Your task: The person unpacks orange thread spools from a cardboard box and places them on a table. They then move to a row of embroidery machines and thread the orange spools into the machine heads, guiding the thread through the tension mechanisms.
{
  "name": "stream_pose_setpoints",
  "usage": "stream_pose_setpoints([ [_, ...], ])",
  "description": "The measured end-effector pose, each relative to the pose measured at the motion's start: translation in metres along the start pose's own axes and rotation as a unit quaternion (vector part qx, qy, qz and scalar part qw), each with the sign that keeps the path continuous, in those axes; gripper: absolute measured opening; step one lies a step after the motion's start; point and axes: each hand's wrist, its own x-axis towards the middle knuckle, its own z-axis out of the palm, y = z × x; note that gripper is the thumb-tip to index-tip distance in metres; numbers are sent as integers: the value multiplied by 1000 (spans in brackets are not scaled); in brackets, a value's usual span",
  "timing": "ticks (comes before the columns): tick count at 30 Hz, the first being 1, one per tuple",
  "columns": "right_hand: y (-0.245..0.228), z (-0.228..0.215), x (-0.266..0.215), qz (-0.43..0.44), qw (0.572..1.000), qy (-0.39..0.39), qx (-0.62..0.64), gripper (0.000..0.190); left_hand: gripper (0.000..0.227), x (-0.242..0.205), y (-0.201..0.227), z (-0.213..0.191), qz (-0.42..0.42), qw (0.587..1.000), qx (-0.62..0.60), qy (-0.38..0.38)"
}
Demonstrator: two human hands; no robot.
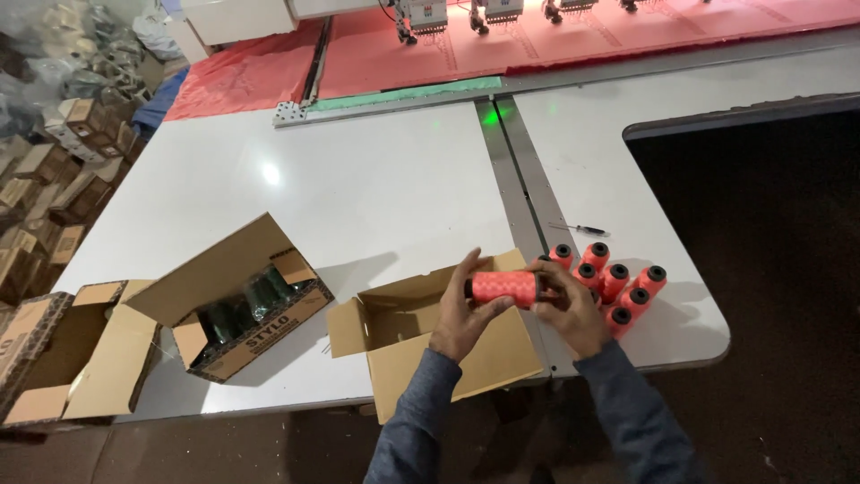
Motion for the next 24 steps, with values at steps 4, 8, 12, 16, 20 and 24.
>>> stream_pose_setpoints([
  [4, -19, 4, -7, -36, 998, 9, 57, 65, 77, 1, -5, 0, -50, 998, -22, -9],
  [8, -20, 1, -7, -35, 997, 1, 69, 60, 75, 2, 2, -1, -30, 998, -52, -9],
  [12, -44, 10, -9, 0, 994, 26, 109, 44, 72, 2, 14, -4, 29, 999, -38, -10],
  [16, -26, 6, -3, -57, 995, 18, 83, 56, 85, 2, -1, -3, 6, 996, -90, -21],
  [20, -37, 9, -3, -84, 993, -7, 86, 60, 65, 8, -11, -7, -10, 997, -72, -24],
  [24, -28, 8, -12, -32, 999, 10, 40, 52, 64, 4, 7, -7, 27, 998, -41, -28],
])
